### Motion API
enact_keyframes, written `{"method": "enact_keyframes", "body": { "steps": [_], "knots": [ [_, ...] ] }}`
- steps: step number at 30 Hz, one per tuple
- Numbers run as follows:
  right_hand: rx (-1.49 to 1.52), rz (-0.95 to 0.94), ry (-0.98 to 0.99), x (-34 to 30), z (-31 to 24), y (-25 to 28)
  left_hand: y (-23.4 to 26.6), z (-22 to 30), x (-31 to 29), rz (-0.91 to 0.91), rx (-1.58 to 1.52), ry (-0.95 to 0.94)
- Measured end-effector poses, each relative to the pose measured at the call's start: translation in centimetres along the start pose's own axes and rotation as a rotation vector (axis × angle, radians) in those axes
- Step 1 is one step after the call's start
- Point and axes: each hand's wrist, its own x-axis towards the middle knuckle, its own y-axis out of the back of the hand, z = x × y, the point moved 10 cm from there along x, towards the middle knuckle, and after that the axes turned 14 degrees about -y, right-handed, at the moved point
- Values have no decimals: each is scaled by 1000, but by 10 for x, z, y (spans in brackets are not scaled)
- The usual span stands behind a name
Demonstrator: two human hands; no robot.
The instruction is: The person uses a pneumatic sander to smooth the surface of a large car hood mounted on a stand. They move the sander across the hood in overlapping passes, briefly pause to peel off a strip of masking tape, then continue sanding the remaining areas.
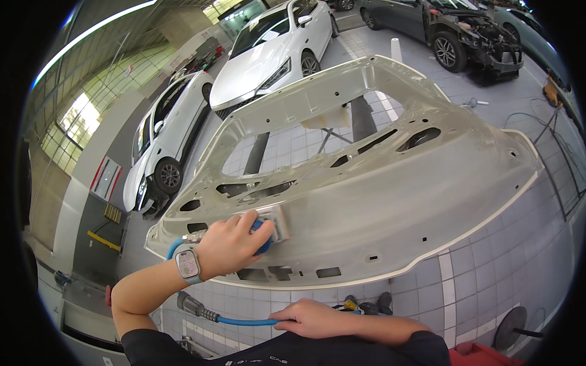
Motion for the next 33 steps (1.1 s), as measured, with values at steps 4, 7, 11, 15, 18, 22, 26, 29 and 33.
{"method": "enact_keyframes", "body": {
  "steps": [4,7,11,15,18,22,26,29,33],
  "knots": [
    [36,-49,15,5,3,-4,6,-6,-10,81,-57,27],
    [33,-81,27,7,3,-11,12,-4,7,148,-86,49],
    [61,-110,56,8,-1,-17,18,1,40,170,-106,51],
    [79,-129,25,5,1,-17,20,-8,46,53,-70,74],
    [129,-99,31,-1,2,-12,26,-17,39,30,-127,71],
    [151,-75,39,-2,2,-12,32,-17,56,118,-128,36],
    [158,-31,41,0,0,-11,34,-28,76,221,-149,16],
    [191,-23,14,4,-2,-12,36,-41,67,233,-191,-24],
    [162,-8,-11,21,-6,-20,20,-67,36,106,-272,49]
  ]
}}
